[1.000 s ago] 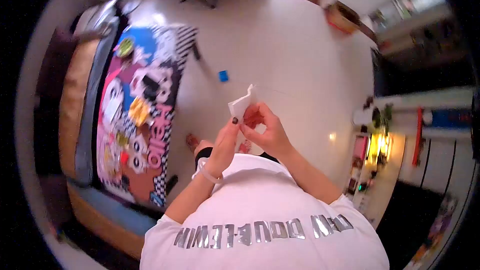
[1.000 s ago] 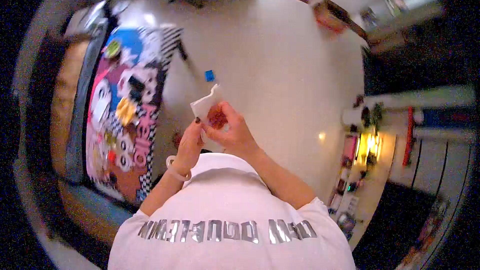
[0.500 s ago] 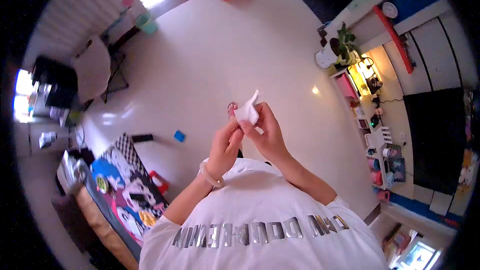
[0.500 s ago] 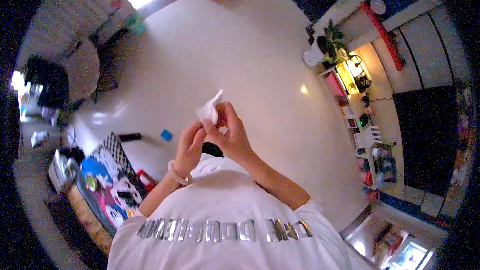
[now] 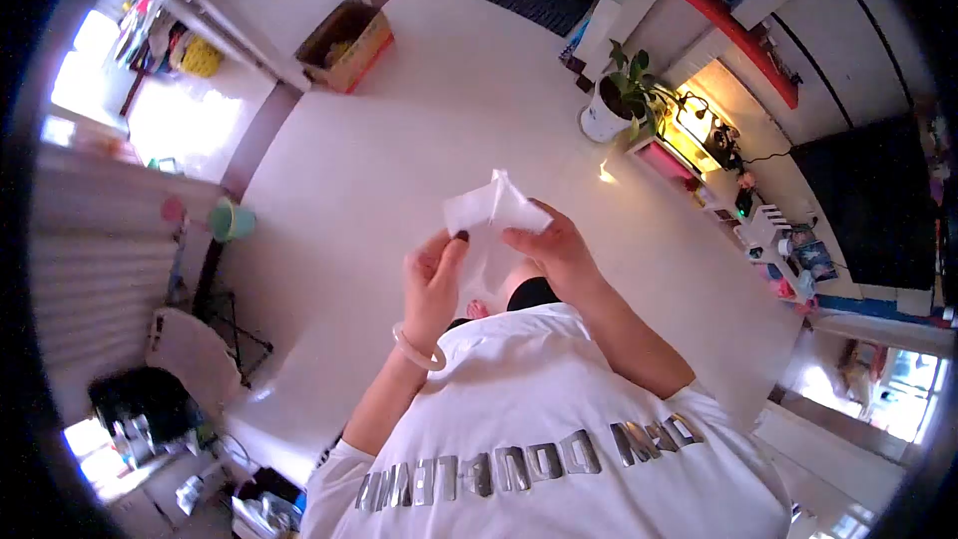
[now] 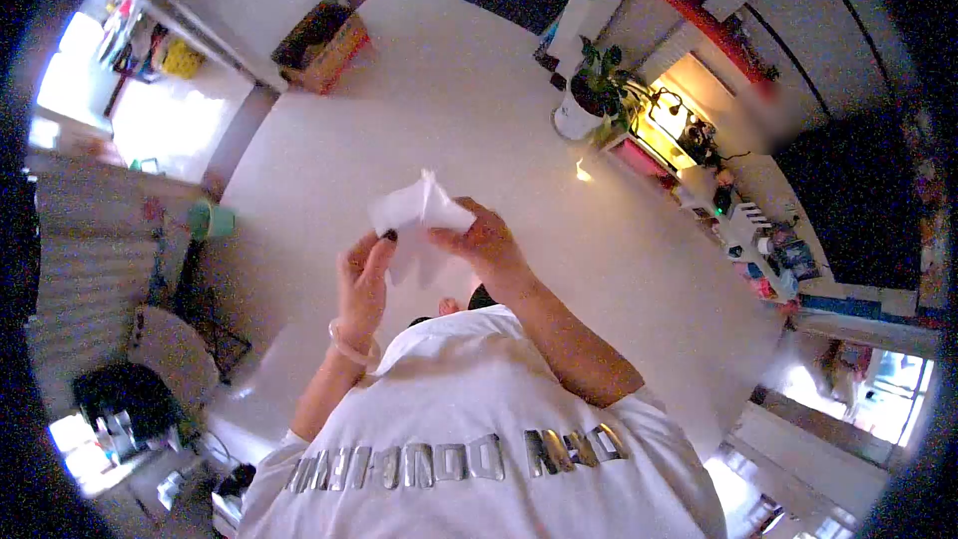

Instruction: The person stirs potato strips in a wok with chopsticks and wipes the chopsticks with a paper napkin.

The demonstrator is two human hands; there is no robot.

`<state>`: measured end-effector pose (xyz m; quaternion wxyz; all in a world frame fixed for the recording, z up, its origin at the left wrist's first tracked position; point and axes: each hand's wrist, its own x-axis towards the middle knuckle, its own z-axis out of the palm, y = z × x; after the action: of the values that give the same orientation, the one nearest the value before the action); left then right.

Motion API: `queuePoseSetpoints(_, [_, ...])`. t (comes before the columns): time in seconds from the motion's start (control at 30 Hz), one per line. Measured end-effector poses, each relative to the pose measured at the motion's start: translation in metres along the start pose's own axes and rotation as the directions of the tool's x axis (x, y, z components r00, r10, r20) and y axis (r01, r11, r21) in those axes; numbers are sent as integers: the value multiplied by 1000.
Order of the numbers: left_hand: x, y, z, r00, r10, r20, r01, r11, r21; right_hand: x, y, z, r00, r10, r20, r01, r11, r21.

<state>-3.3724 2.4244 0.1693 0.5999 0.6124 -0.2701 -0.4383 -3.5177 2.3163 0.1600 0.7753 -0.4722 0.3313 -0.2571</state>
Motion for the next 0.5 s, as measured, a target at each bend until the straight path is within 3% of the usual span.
queuePoseSetpoints(0.1, [87,18,9,989,-16,-144,-9,985,-175,86,-14,-31,999,50,-8,-44,938,345])
queuePoseSetpoints(0.23, [212,28,10,994,-4,-111,-14,987,-161,202,-35,-95,939,247,240,-342,748,569])
queuePoseSetpoints(0.3, [270,40,19,990,2,-141,-32,977,-212,262,-48,-109,929,185,320,-349,722,598])
queuePoseSetpoints(0.33, [298,43,19,988,64,-138,-85,984,-158,292,-54,-115,921,157,356,-357,707,610])
queuePoseSetpoints(0.4, [353,45,11,966,240,-91,-238,971,32,337,-99,-105,869,254,425,-473,679,561])
queuePoseSetpoints(0.43, [381,44,6,973,202,-112,-197,979,56,363,-123,-98,837,301,458,-528,665,529])
queuePoseSetpoints(0.5, [436,53,0,980,125,-153,-111,989,100,411,-156,-83,860,261,438,-480,704,524])
